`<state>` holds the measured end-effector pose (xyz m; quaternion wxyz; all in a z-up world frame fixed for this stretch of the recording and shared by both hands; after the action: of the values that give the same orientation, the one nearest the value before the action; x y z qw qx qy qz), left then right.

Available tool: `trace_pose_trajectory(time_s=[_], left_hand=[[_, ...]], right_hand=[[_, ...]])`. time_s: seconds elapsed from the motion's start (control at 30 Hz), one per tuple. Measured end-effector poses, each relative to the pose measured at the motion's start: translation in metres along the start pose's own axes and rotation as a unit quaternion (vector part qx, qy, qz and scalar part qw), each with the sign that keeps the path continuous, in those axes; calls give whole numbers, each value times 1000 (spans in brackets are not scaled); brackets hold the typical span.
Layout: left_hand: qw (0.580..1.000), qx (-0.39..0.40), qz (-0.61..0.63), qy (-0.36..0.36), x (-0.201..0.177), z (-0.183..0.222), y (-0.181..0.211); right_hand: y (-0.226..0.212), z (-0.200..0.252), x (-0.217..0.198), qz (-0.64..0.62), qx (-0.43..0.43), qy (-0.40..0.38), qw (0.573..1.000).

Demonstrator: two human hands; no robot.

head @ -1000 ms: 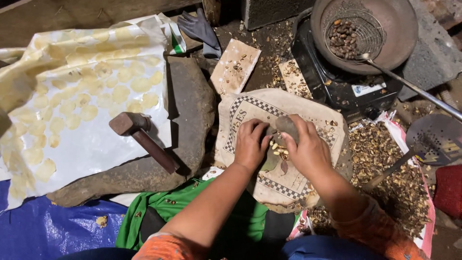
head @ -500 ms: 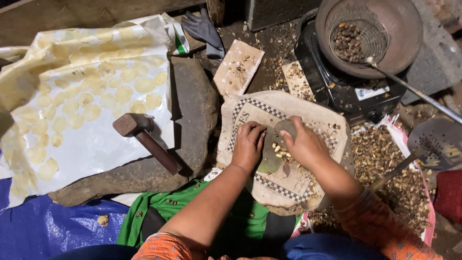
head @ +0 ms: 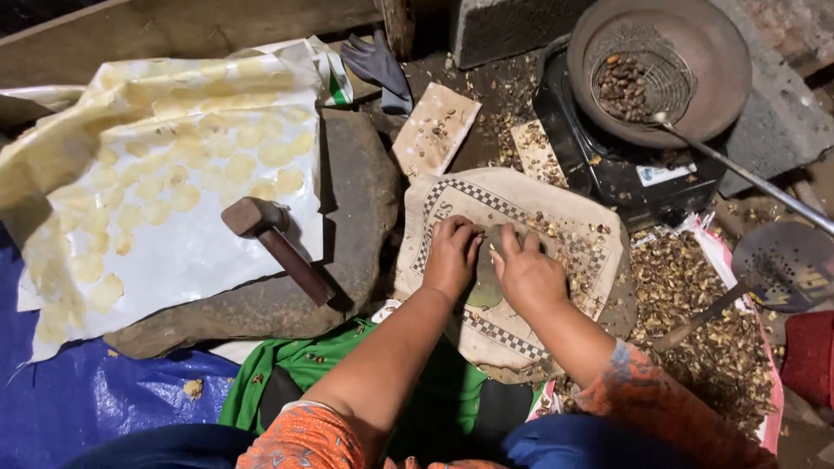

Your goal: Roast seeds in a pan, crack their shells with a stone, and flatten the kernels with a mallet.

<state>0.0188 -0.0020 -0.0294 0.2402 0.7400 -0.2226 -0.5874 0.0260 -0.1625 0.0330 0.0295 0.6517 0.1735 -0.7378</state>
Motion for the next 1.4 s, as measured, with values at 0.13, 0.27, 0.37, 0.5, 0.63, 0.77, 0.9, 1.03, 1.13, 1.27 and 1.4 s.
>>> trace_pose_trajectory(time_s=[0.13, 0.27, 0.37, 0.5, 0.63, 0.77, 0.9, 1.03, 1.13, 1.27, 1.4], left_hand=[[1000, -9, -12, 3, 9, -3, 2], [999, -20, -39, -23, 7, -5, 9], [997, -11, -28, -68, -21, 0, 17], [999, 23, -13, -41, -18, 5, -4], [998, 53, -11, -36, -20, 0, -9], [998, 61, -6, -29, -21, -1, -7], [998, 45, -9, -31, -14, -6, -10], [999, 28, -34, -33, -7, -11, -3], [997, 20, -51, -49, -7, -8, 4], [997, -24, -40, -65, -24, -2, 9], [998, -17, -30, -58, -24, -3, -7]], right_hand=[[19, 10, -10, -47, -27, -6, 999], [19, -5, -47, -141, 74, -91, 983], [10, -8, -50, -199, 8, -8, 980], [9, -13, -20, -49, -112, -56, 991], [14, -26, -28, -141, 14, -98, 985], [17, -33, -28, -169, 74, -140, 973], [1, -27, -46, -91, 17, -126, 988], [-4, -10, -63, -64, 16, -137, 988], [12, -14, -57, -111, 71, -146, 980], [-4, -15, -48, -133, 5, -66, 989], [4, -21, -35, -73, -69, -59, 993]])
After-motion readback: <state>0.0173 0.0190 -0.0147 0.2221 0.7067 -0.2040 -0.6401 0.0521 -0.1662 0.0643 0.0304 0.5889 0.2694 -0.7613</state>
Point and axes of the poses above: each hand's wrist, its own z-axis away from the middle knuckle, its own x-axis out of the palm, y = z × x, the point moved 1 cm from there along -z, towards the middle knuckle, and after that the axes turned 10 degrees about -z, right-handed, at the moved point
